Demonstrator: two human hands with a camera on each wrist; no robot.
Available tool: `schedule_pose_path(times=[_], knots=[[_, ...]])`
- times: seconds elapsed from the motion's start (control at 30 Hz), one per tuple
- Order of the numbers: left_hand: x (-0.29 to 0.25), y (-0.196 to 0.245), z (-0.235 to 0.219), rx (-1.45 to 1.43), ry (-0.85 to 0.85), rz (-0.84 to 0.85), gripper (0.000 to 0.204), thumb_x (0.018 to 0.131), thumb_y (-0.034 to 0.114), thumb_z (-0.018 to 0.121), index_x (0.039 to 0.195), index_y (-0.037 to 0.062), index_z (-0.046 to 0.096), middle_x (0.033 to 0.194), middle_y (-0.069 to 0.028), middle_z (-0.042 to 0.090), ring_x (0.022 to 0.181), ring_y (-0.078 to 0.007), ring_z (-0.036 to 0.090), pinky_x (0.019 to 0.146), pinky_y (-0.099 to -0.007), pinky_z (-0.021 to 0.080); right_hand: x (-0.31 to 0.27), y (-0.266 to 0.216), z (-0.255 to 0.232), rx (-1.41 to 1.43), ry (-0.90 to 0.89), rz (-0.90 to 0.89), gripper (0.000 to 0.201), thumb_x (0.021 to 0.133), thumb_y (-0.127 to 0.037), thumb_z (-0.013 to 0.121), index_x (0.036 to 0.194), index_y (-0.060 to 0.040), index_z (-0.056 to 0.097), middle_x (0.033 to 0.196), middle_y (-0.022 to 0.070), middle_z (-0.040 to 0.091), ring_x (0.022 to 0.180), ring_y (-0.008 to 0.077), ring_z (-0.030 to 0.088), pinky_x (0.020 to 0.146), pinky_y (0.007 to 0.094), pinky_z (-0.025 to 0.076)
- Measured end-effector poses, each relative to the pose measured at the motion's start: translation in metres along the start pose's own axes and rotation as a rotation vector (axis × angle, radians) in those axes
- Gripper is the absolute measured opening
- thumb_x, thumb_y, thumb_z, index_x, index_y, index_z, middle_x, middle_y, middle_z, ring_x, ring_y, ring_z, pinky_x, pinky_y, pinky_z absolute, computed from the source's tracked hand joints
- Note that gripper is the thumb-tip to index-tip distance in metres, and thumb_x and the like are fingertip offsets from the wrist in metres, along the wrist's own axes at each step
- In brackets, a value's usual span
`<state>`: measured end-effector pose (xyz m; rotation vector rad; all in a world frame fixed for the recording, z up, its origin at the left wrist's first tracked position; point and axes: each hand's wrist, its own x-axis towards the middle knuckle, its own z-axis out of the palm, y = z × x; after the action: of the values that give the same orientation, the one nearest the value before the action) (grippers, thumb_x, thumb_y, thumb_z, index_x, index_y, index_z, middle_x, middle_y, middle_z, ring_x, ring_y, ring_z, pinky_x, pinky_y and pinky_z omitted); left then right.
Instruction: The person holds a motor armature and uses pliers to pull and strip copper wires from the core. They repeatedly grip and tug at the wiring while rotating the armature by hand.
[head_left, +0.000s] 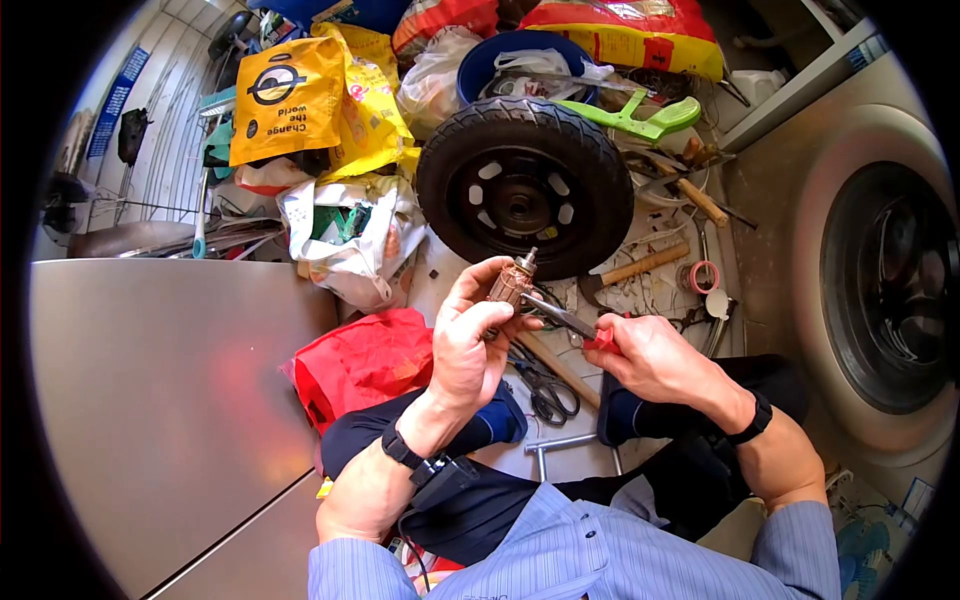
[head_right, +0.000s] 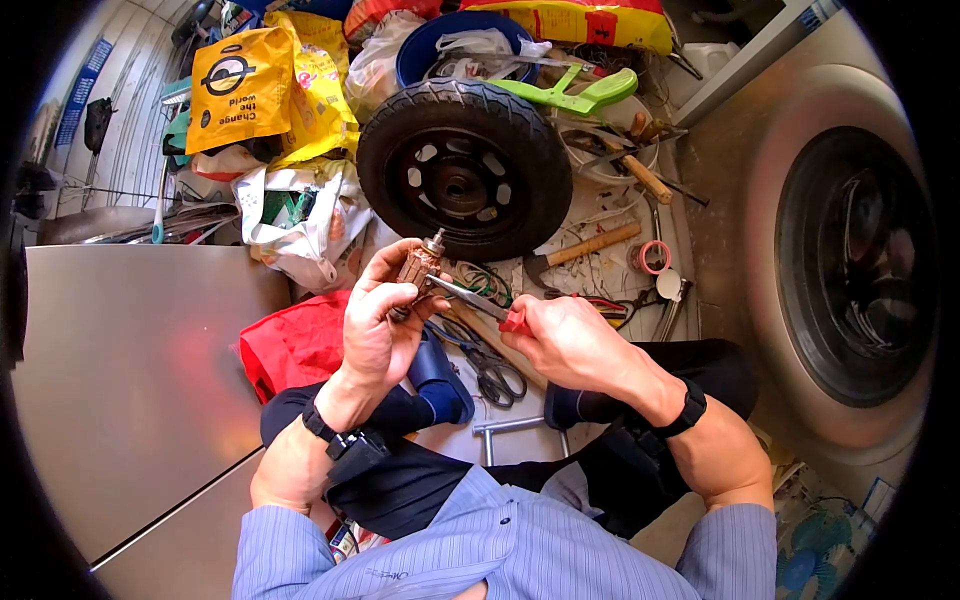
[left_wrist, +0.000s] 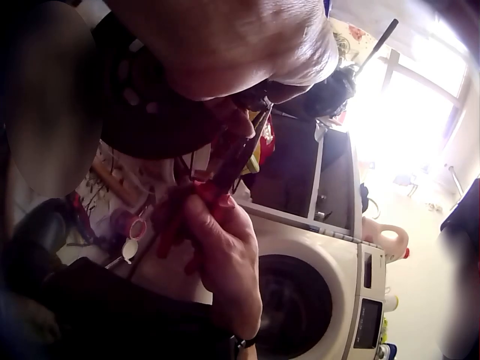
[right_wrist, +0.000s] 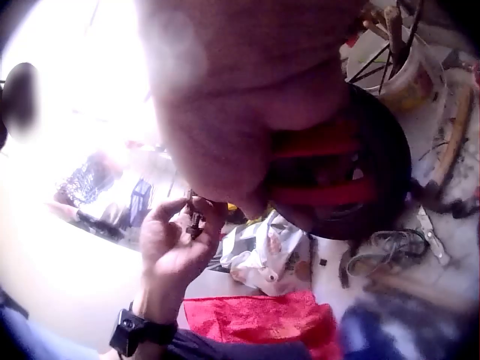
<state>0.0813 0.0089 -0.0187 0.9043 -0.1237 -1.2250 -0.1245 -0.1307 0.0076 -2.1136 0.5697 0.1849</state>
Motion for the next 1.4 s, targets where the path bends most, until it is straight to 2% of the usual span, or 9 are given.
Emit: schedule_pose_path(times=[0.4,0.6,0.67,0.7,0.77,0.87,1.07,1.2,1.4], knots=[[-0.001,0.008,-0.002,-0.084,-0.006,-0.057,0.052,0.090,0.001,0.045,0.142,-0.0011,0.052,0.128,-0.0187,0.066,0.111,-0.0337,0.069,0.088,-0.0419,0.062,0.001,-0.007,-0.005,-0.026,-0.081,0.030,0.025,0.096,-0.023,0.066,0.102,0.0004,0.062,0.082,0.0244,0.068,0.081,0.0449,0.068,0.070,0.0506,0.053],[-0.002,0.008,-0.002,-0.063,0.000,-0.040,0.051,0.090,-0.003,0.044,0.140,-0.0006,0.051,0.125,-0.0178,0.064,0.110,-0.0319,0.068,0.086,-0.0416,0.062,0.002,-0.011,-0.005,0.114,-0.146,0.072,0.025,0.096,-0.023,0.066,0.099,0.0021,0.062,0.078,0.0228,0.067,0.076,0.0437,0.066,0.069,0.0460,0.053],[-0.002,0.006,-0.004,-0.066,-0.028,-0.029,0.055,0.088,-0.003,0.047,0.143,0.0007,0.051,0.129,-0.0178,0.065,0.115,-0.0324,0.067,0.089,-0.0402,0.061,0.003,-0.009,-0.005,0.238,-0.205,0.081,0.026,0.097,-0.024,0.066,0.099,0.0017,0.064,0.075,0.0168,0.068,0.070,0.0346,0.068,0.067,0.0415,0.053],[-0.003,0.006,-0.003,-0.066,-0.028,-0.030,0.055,0.088,-0.003,0.047,0.143,0.0007,0.051,0.129,-0.0178,0.065,0.115,-0.0324,0.067,0.089,-0.0402,0.061,0.003,-0.009,-0.005,0.238,-0.205,0.082,0.026,0.097,-0.024,0.066,0.099,0.0017,0.064,0.075,0.0168,0.068,0.070,0.0346,0.068,0.067,0.0415,0.053],[-0.004,0.005,-0.001,-0.073,0.008,-0.020,0.056,0.088,-0.006,0.048,0.143,0.0014,0.050,0.131,-0.0168,0.063,0.118,-0.0314,0.066,0.092,-0.0388,0.058,0.004,-0.011,-0.006,0.363,-0.323,0.172,0.026,0.099,-0.025,0.066,0.101,0.0007,0.066,0.076,0.0109,0.071,0.068,0.0222,0.068,0.065,0.0370,0.053],[-0.005,0.004,0.001,-0.071,0.032,-0.031,0.055,0.091,-0.009,0.048,0.144,0.0022,0.046,0.132,-0.0138,0.060,0.119,-0.0279,0.064,0.093,-0.0361,0.055,0.004,-0.011,-0.006,0.431,-0.348,0.135,0.027,0.101,-0.026,0.065,0.100,0.0010,0.066,0.078,0.0068,0.072,0.066,0.0150,0.067,0.062,0.0338,0.052],[-0.005,0.000,0.004,-0.059,0.051,-0.034,0.052,0.096,-0.007,0.053,0.146,0.0028,0.043,0.134,-0.0131,0.058,0.123,-0.0269,0.063,0.092,-0.0317,0.054,0.005,-0.021,-0.006,0.635,-0.408,0.296,0.028,0.104,-0.025,0.063,0.097,0.0018,0.065,0.080,0.0067,0.073,0.060,0.0121,0.063,0.057,0.0293,0.051],[-0.005,0.000,0.006,-0.044,0.045,-0.022,0.053,0.097,-0.006,0.056,0.147,0.0019,0.041,0.136,-0.0137,0.058,0.126,-0.0277,0.062,0.094,-0.0318,0.054,0.005,-0.018,-0.005,0.691,-0.438,0.297,0.026,0.105,-0.024,0.062,0.099,0.0013,0.065,0.083,0.0072,0.074,0.060,0.0120,0.063,0.057,0.0286,0.051],[-0.006,-0.002,0.008,-0.031,0.050,-0.023,0.056,0.096,-0.005,0.059,0.148,0.0003,0.038,0.138,-0.0137,0.056,0.130,-0.0285,0.060,0.105,-0.0353,0.053,0.006,-0.023,-0.006,0.746,-0.454,0.366,0.024,0.105,-0.022,0.061,0.103,0.0016,0.063,0.085,0.0075,0.074,0.060,0.0123,0.063,0.058,0.0289,0.052]])
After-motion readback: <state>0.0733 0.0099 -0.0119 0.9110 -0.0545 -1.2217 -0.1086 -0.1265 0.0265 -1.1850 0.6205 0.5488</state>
